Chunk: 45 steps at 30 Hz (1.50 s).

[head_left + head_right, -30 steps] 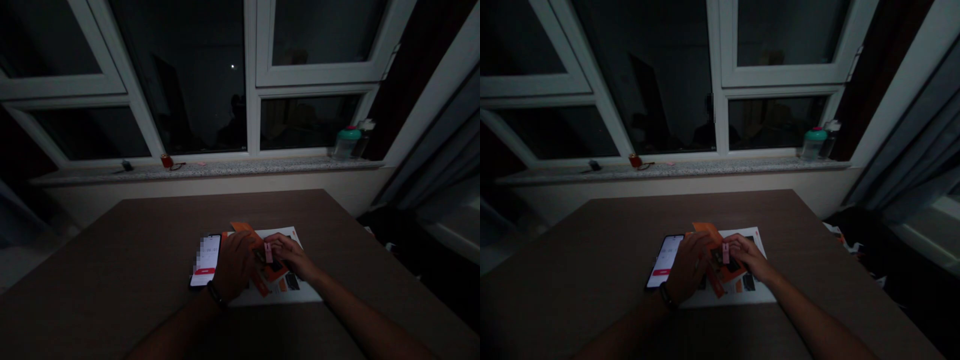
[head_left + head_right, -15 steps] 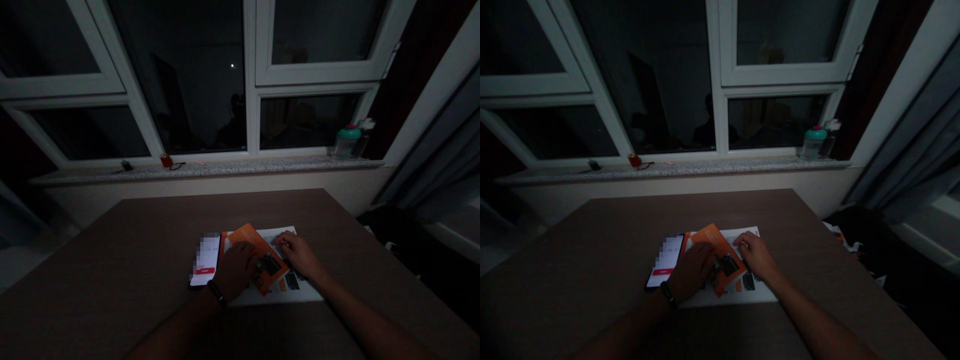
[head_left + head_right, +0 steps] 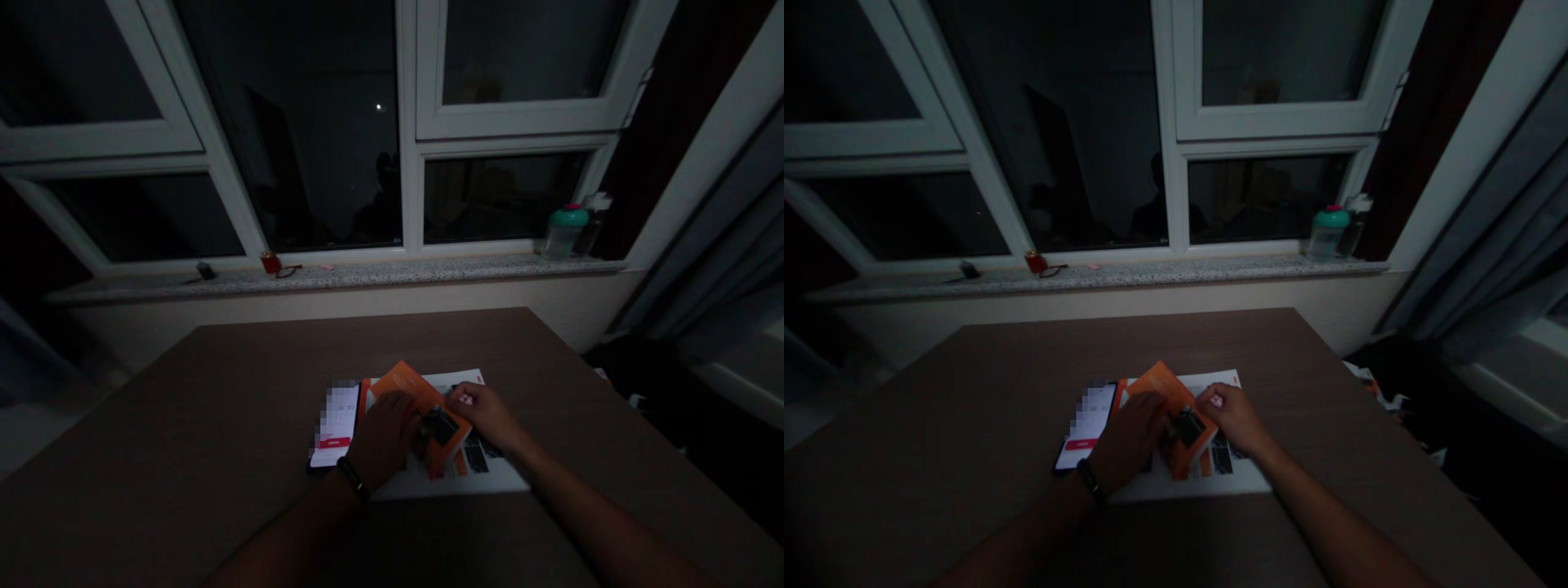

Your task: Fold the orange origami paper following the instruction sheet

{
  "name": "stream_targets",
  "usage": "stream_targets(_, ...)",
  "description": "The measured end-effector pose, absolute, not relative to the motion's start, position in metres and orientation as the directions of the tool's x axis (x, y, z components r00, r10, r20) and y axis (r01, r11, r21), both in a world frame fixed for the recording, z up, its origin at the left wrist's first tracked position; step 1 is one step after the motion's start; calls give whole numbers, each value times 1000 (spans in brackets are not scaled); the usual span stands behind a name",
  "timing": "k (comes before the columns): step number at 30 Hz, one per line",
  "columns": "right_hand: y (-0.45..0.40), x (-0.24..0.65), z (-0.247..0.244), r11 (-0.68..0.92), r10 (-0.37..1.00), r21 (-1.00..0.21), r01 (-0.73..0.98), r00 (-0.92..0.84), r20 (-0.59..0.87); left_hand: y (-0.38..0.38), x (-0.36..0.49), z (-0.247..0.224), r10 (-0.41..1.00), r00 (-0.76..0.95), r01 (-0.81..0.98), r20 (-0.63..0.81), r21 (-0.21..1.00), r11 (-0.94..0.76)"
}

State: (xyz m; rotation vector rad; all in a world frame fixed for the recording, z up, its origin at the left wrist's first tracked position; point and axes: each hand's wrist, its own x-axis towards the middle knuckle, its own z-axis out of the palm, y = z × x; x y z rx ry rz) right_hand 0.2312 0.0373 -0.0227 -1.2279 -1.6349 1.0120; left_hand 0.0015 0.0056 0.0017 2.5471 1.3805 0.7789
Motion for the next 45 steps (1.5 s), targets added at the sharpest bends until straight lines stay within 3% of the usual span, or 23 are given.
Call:
stream_targets(3, 38, 232, -17, 210, 976, -938, 275, -113, 186, 7, 0, 6, 769, 418, 733, 485, 320, -600)
stream_targets(6, 33, 233, -2, 328, 943, -878, 348, -76, 323, 6, -3, 16, 723, 399, 732, 564, 279, -622)
stream_targets(10, 24, 237, 22, 493, 862, -728, 477, -153, 483, 4, -5, 28, 646, 370, 730, 668, 221, -647)
stream_targets(14, 17, 244, 38, 663, 734, -514, 544, -338, 589, 4, -6, 31, 614, 372, 758, 696, 154, -634)
stream_targets(17, 15, 249, 44, 720, 660, -358, 595, -426, 619, 4, -6, 30, 630, 376, 774, 680, 143, -617)
stream_targets(20, 15, 252, 46, 726, 644, -288, 624, -470, 603, 4, -5, 30, 653, 378, 773, 656, 166, -613)
stream_targets(34, 16, 246, 42, 719, 662, -229, 656, -547, 512, 4, -3, 28, 666, 421, 741, 615, 190, -644)
stream_targets(45, 15, 241, 35, 754, 608, -241, 612, -509, 609, 0, -4, 31, 667, 387, 730, 637, 229, -643)
